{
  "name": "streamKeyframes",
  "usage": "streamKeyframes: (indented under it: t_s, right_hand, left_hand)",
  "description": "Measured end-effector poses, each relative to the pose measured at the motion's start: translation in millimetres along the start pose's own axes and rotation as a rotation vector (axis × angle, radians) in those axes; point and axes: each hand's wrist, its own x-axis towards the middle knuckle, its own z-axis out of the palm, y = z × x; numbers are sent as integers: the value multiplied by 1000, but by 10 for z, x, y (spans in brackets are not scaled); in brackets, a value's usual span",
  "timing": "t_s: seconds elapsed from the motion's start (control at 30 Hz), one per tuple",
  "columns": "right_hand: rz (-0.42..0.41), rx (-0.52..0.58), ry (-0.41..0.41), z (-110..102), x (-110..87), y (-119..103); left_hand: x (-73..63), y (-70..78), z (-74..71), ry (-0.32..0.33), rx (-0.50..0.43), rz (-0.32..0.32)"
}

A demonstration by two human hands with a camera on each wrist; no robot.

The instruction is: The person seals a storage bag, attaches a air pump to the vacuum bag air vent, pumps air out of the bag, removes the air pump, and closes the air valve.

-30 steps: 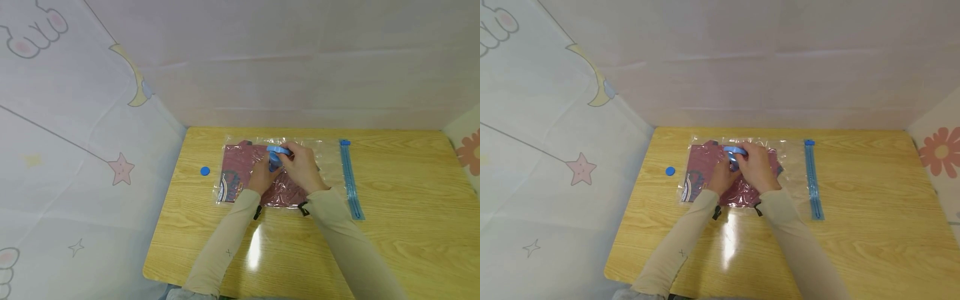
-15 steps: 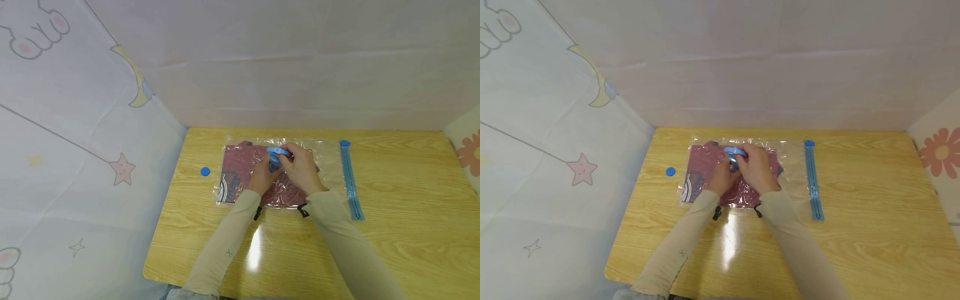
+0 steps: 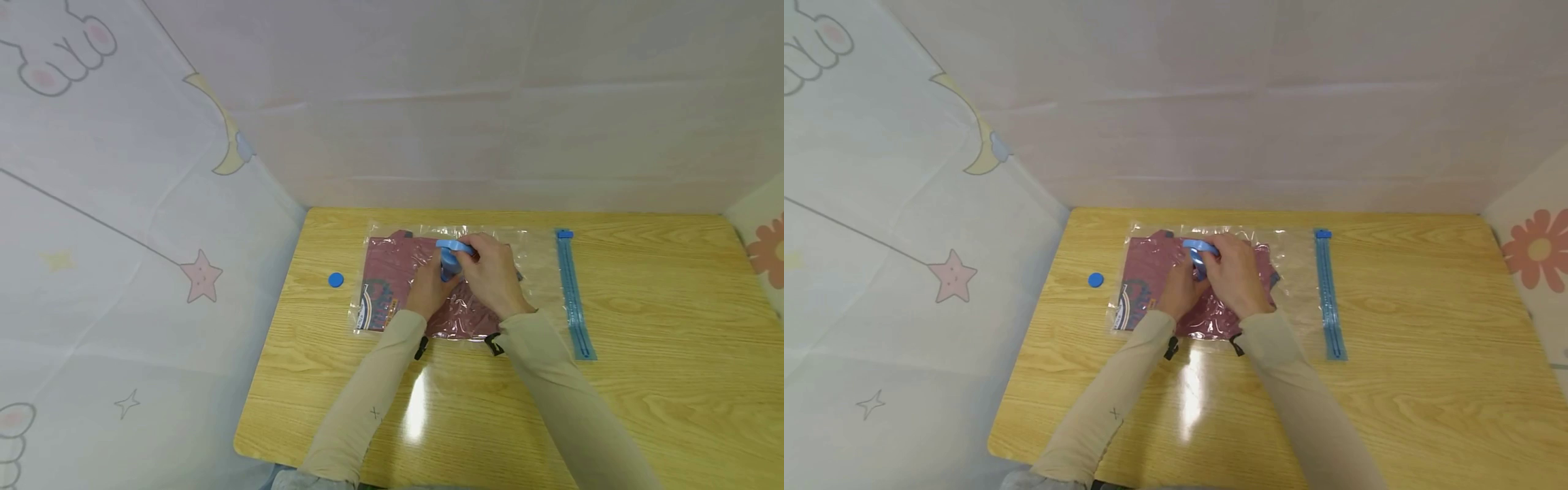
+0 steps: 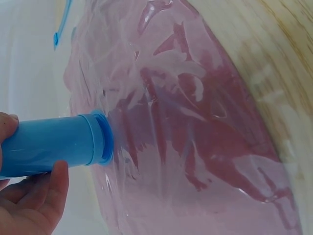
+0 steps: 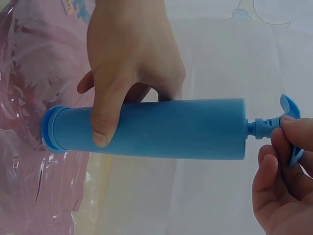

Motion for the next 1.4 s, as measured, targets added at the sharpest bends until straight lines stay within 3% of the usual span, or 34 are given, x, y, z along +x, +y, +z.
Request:
streamKeyframes:
  t_s: [0.5, 1.1, 1.4]
  right_hand:
    - [-56, 49, 103, -46, -18, -122]
    - [-260, 168, 315, -40, -10, -153]
    - [-335, 177, 369, -82, -18, -200]
  left_hand:
    - [13, 34, -10, -4, 5, -28]
    - [23, -9, 40, 18, 16, -15]
    - [28, -23, 57, 13, 6, -16]
